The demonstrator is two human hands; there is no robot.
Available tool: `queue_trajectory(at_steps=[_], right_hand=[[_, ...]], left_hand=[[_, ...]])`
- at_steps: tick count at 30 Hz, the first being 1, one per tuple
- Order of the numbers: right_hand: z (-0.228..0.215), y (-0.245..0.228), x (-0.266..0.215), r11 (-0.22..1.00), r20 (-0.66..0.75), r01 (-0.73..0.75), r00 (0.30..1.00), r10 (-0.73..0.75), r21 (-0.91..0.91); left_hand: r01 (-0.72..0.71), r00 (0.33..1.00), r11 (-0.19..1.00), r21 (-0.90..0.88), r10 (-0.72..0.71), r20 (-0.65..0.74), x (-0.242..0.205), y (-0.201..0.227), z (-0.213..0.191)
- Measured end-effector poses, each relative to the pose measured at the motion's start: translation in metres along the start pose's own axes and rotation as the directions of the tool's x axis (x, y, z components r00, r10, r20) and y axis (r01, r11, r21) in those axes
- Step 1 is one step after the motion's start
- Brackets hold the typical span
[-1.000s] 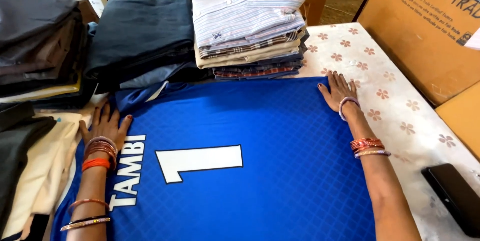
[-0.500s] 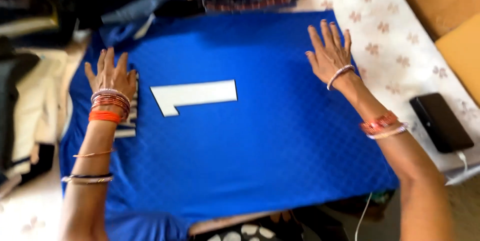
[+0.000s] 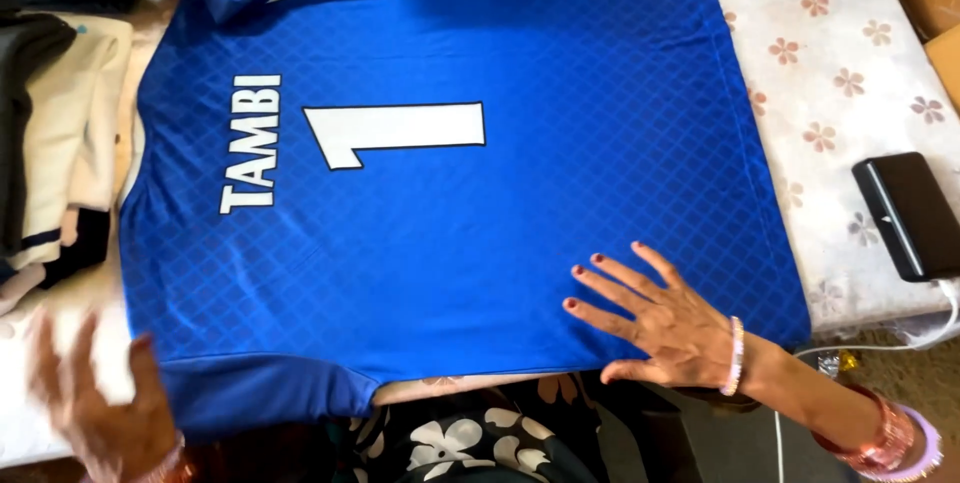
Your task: The person folds a blue sports jersey and other garments on a table.
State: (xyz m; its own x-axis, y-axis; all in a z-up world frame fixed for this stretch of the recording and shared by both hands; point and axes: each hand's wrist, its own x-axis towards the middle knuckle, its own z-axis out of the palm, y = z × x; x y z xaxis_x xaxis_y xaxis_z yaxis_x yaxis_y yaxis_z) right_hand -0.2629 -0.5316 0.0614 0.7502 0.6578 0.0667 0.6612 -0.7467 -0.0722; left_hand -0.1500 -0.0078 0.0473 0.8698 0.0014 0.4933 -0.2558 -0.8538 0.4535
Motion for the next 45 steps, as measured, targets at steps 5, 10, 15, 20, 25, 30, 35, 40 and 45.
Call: queue_trajectory(at_steps=[5,10,15,20,25,30,35,40,45], right_hand=[[-0.007,-0.004,0.008,0.995,0.086,-0.065,0.995,0.058,0.077],[-0.001,-0.014,0.024,0.997,0.137,0.02,0.99,-0.029,0.069],[0.018,-0.01,0.031,0.994,0.062,0.094,0.993,-0.098,0.061],[0.022,-0.011,0.03,0.994,0.032,0.084,0.996,-0.086,0.066],[0.025,-0.008,0.026,0.993,0.01,0.083,0.996,-0.084,0.083],[0.029,-0.009,0.028,0.99,-0.019,0.113,0.994,-0.112,0.08],[0.04,-0.009,0.026,0.992,-0.151,0.127,0.981,-0.124,0.015],[0.048,0.006,0.011,0.997,-0.263,0.046,0.963,-0.06,-0.057],[0.06,0.039,-0.022,0.991,-0.258,-0.046,0.966,0.011,-0.129]], left_hand=[[0.23,0.872,0.972,0.054,-0.181,-0.454,-0.077,-0.025,0.016],[0.247,0.814,0.966,-0.076,-0.249,-0.525,-0.145,-0.049,0.079],[0.133,0.799,0.873,-0.469,-0.374,-0.47,-0.188,-0.051,0.134],[0.382,0.914,0.696,-0.608,-0.381,0.139,-0.211,-0.036,0.108],[0.767,0.637,0.196,-0.611,-0.344,0.69,-0.206,-0.102,0.042],[0.647,0.681,-0.069,-0.759,-0.395,0.616,-0.143,-0.077,-0.022],[0.551,0.828,0.073,-0.831,-0.175,0.533,-0.091,-0.098,0.03],[0.46,0.872,-0.103,-0.882,-0.136,0.471,-0.034,-0.072,0.043],[0.45,0.893,-0.282,-0.847,0.124,0.433,-0.001,-0.056,0.043]])
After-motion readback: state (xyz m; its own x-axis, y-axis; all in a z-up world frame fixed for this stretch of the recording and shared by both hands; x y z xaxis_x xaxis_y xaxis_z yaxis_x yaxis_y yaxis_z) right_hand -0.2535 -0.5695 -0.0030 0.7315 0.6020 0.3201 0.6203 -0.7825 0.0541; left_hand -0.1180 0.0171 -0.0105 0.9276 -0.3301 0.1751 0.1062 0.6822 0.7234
